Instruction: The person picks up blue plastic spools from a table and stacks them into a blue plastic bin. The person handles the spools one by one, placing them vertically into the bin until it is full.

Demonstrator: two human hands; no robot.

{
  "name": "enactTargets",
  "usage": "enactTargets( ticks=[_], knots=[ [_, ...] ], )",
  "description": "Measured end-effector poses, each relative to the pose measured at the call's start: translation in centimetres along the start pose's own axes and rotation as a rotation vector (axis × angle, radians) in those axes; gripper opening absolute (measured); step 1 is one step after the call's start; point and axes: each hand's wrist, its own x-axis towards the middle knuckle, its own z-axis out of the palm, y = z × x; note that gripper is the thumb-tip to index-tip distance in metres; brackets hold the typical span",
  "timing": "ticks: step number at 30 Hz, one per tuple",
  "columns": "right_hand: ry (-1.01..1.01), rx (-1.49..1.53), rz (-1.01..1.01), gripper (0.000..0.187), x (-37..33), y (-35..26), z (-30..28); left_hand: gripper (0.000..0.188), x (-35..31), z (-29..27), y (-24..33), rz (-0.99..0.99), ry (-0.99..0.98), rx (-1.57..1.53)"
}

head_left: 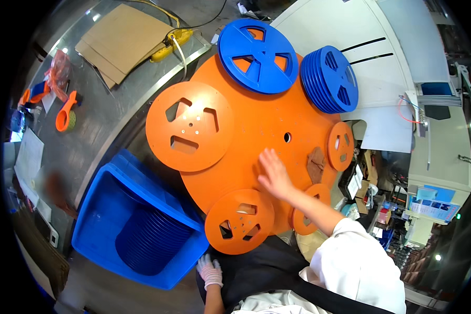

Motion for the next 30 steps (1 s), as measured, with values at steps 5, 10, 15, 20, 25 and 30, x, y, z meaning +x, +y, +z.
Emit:
enactTargets(
  ticks=[5,10,15,20,25,30],
  knots=[
    [0.348,-0.009,-0.049,0.085,19.5,3.2,-5.2,0.047,1.8,0.4,2.6,0.139,0.059,-0.055],
    [0.172,-0.112,0.202,0.086,30.6,1.5,-5.3,0.042,0.8,-0.4,2.9,-0.009,0.036,-0.09],
    [0.213,-0.153,0.108,0.059,26.1,1.2,-3.8,0.04,-0.7,-0.2,3.4,-0.084,0.003,-0.149],
    [0.507,0.112,-0.101,0.042,16.6,-0.2,-11.1,0.04,-1.2,-0.2,2.3,-0.089,0.025,-0.22],
    [0.547,1.365,0.144,0.027,6.2,-5.5,-20.1,0.043,-2.3,-2.2,0.1,-0.124,0.015,-0.316],
    [0.283,2.048,0.215,0.028,-1.5,-11.1,-18.2,0.043,-3.7,-6.7,-2.8,-0.041,0.111,-0.406]
  ],
)
